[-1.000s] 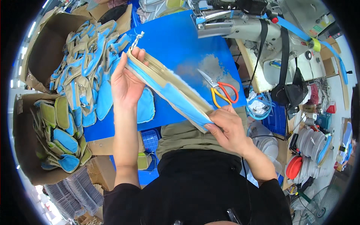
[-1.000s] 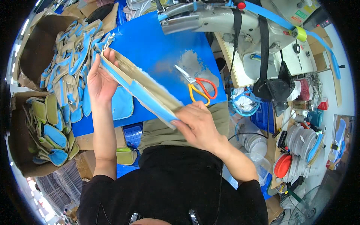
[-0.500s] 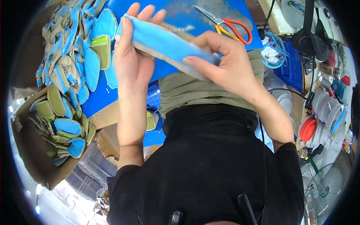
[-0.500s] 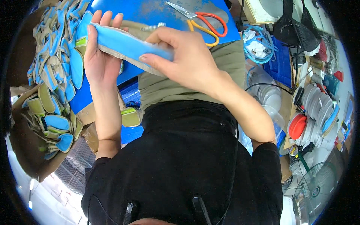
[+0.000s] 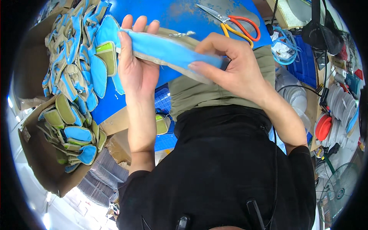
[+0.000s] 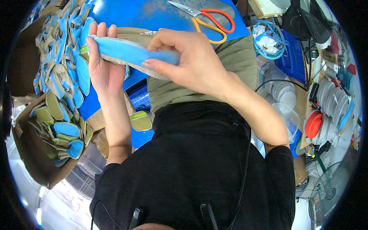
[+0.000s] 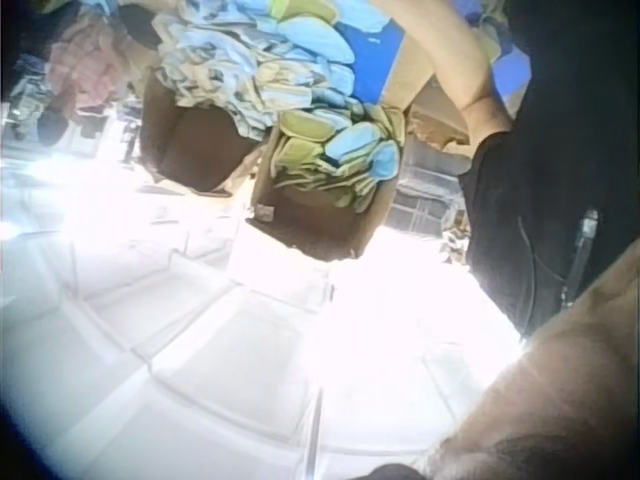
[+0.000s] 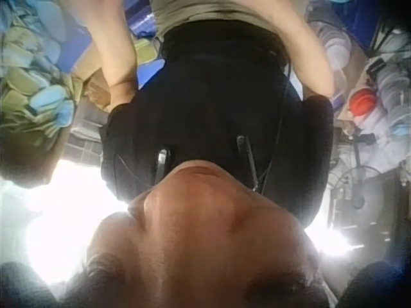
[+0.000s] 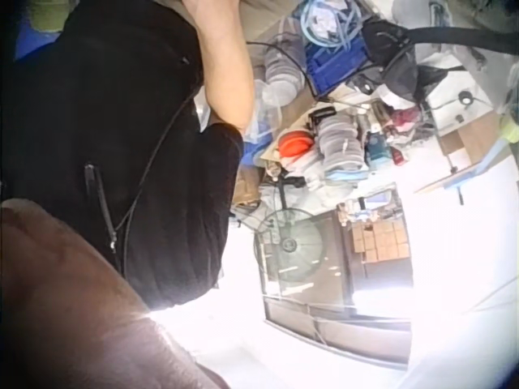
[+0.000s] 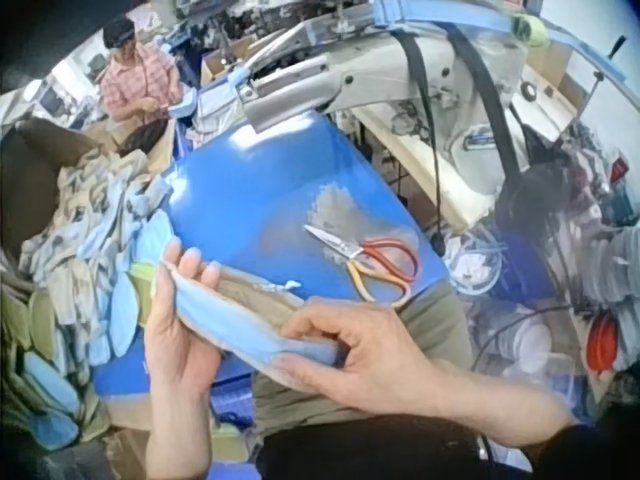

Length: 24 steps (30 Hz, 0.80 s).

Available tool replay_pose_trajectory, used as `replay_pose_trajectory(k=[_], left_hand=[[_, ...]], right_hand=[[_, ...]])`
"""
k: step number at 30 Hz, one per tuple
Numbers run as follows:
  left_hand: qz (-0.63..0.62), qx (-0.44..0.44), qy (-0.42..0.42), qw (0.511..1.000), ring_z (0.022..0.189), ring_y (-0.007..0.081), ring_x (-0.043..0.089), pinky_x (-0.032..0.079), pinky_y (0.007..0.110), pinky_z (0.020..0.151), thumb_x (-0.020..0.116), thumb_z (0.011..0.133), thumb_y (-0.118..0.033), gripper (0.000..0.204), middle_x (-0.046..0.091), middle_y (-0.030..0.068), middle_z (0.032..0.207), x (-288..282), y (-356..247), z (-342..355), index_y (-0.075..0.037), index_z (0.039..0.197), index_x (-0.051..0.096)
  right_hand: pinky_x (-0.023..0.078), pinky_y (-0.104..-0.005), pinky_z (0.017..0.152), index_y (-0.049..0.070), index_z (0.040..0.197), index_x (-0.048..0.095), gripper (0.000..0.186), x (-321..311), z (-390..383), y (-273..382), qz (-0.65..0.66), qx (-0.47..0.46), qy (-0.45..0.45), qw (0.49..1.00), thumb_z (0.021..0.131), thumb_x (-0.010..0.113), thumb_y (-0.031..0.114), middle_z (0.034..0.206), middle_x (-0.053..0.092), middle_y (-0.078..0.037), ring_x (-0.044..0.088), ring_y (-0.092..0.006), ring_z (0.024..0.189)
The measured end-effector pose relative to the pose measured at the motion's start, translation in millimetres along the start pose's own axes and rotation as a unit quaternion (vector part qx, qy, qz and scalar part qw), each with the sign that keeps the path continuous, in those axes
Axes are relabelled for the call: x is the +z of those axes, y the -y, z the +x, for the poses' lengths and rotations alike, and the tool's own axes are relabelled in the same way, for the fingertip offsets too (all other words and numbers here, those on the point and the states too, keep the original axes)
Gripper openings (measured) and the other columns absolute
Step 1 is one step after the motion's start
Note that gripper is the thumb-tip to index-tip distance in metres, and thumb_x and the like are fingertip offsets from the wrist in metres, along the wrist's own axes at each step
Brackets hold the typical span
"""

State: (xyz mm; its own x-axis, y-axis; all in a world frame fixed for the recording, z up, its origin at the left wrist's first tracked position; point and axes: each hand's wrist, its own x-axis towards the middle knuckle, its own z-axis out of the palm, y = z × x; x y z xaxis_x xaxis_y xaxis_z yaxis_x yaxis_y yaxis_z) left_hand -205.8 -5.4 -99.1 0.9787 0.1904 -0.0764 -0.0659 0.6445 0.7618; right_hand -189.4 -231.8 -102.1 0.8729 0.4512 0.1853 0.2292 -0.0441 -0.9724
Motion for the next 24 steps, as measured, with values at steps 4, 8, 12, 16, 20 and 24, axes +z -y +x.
replay_pose_trajectory(k=[4,8,12,16,20,24], left_hand=[[0.01,0.008,-0.029,0.999,0.127,0.0334,0.059,0.051,0.048,0.105,0.049,0.108,-0.038,0.047,0.062,0.0122,0.134,0.4,0.5,-0.6,-0.011,0.147,0.044],[-0.072,0.002,0.036,0.997,0.123,0.0323,0.061,0.052,0.049,0.102,0.049,0.109,-0.038,0.047,0.063,0.0116,0.134,-8.0,-1.5,-1.7,-0.012,0.147,0.044],[-0.092,0.004,0.088,0.992,0.121,0.0301,0.064,0.055,0.05,0.097,0.046,0.109,-0.037,0.044,0.064,0.0098,0.134,-7.3,-3.0,-3.7,-0.013,0.147,0.045],[-0.063,0.012,0.119,0.991,0.123,0.0271,0.064,0.057,0.049,0.096,0.043,0.11,-0.034,0.041,0.065,0.0075,0.135,-4.9,-3.8,-4.3,-0.015,0.146,0.047],[-0.078,0.009,0.081,0.994,0.117,0.0322,0.066,0.058,0.053,0.092,0.046,0.109,-0.039,0.046,0.066,0.0101,0.132,-4.6,-5.7,-5.3,-0.014,0.148,0.045],[-0.07,0.014,0.075,0.995,0.117,0.0319,0.066,0.058,0.053,0.092,0.047,0.109,-0.039,0.047,0.066,0.0105,0.132,-1.6,-5.9,-7.2,-0.014,0.148,0.045]], right_hand=[[0.046,-0.0308,0.061,0.003,0.088,0.069,0.02,-2.3,3.2,7.7,0.006,0.024,0.0,1.0,0.086,0.078,0.02,0.077,0.068,-0.009,0.061,-0.017,0.066],[0.045,-0.0301,0.061,0.002,0.086,0.068,0.02,1.2,4.2,5.8,0.023,0.045,-0.006,0.999,0.087,0.078,0.019,0.074,0.066,-0.008,0.058,-0.0147,0.064],[0.041,-0.0227,0.064,0.003,0.089,0.066,0.015,-1.7,3.7,2.0,0.003,0.071,0.023,0.997,0.09,0.076,0.015,0.081,0.063,0.003,0.051,-0.0037,0.072],[0.046,-0.0301,0.062,0.001,0.094,0.067,0.02,4.1,5.5,-0.3,0.048,0.069,-0.007,0.996,0.088,0.076,0.017,0.073,0.063,-0.007,0.057,-0.0122,0.066],[0.048,-0.0306,0.064,0.0,0.099,0.07,0.021,4.8,6.3,-2.9,0.07,0.068,0.011,0.995,0.091,0.073,0.019,0.076,0.066,-0.009,0.061,-0.0134,0.068],[0.044,-0.0253,0.064,-0.001,0.097,0.07,0.022,-5.3,9.3,7.5,0.04,0.106,0.079,0.99,0.095,0.071,0.021,0.08,0.065,0.0,0.054,-0.0058,0.072]])
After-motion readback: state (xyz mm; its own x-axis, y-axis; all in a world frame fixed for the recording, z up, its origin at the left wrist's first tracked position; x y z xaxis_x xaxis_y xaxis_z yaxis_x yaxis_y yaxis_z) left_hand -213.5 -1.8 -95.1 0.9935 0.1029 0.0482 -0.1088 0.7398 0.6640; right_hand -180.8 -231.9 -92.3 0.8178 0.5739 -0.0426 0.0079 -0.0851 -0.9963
